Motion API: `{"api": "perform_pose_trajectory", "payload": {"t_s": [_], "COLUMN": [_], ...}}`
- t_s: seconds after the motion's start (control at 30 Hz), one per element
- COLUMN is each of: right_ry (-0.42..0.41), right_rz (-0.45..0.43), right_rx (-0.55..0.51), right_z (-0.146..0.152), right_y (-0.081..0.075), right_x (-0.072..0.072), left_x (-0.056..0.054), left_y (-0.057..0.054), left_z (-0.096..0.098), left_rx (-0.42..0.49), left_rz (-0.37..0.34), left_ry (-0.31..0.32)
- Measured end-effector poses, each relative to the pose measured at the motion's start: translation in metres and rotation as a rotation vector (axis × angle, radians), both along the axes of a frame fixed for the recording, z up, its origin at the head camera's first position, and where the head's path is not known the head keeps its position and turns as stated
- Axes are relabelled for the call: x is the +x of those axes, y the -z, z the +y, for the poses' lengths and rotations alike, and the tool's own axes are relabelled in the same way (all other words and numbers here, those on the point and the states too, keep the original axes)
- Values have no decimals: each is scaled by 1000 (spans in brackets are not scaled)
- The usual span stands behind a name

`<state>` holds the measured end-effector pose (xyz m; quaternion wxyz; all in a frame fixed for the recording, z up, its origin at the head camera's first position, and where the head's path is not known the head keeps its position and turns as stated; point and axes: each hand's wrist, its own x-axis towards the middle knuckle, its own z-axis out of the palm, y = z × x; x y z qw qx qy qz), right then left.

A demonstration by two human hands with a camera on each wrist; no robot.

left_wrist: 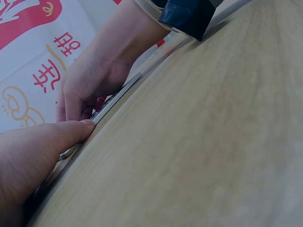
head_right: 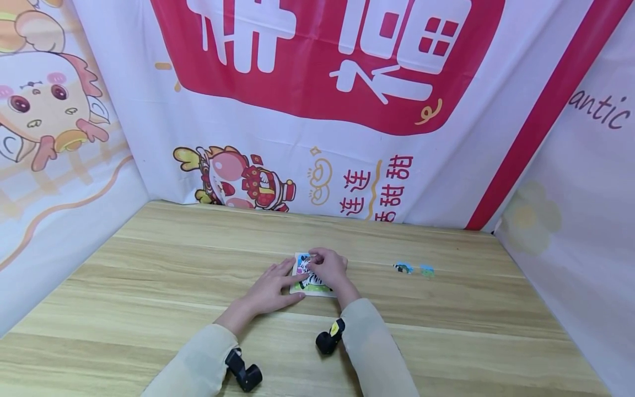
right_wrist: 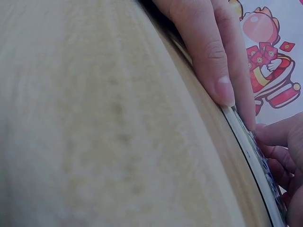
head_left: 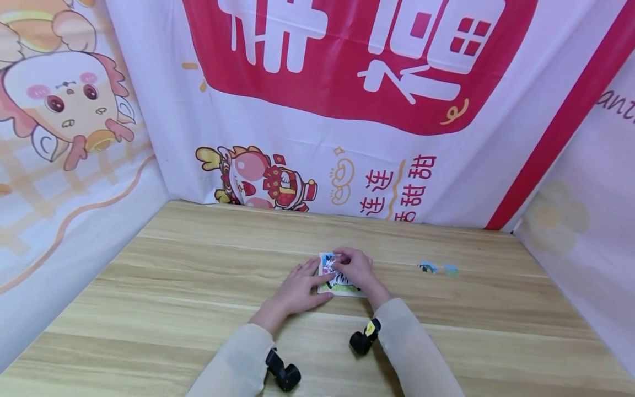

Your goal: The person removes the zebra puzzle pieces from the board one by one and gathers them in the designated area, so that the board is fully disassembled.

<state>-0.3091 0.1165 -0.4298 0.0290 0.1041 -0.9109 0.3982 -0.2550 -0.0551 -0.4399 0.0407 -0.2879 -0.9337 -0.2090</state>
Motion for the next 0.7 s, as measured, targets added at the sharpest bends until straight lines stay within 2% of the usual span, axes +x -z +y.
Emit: {"api": "perform_pose_trajectory", "payload": {"t_s": [0.4,0.7], "right_ry": [4,-23], "right_rz": [-13,-112], "right_rx": [-6,-232], "right_z": [3,11], "right_y": [0,-7], "right_x": [-1,0], "left_x": [-1,1], "left_y": [0,-1], "left_z": [0,0], "left_rx": [-4,-9], "left_rz": [-7,-25], "left_ry": [4,-5]}}
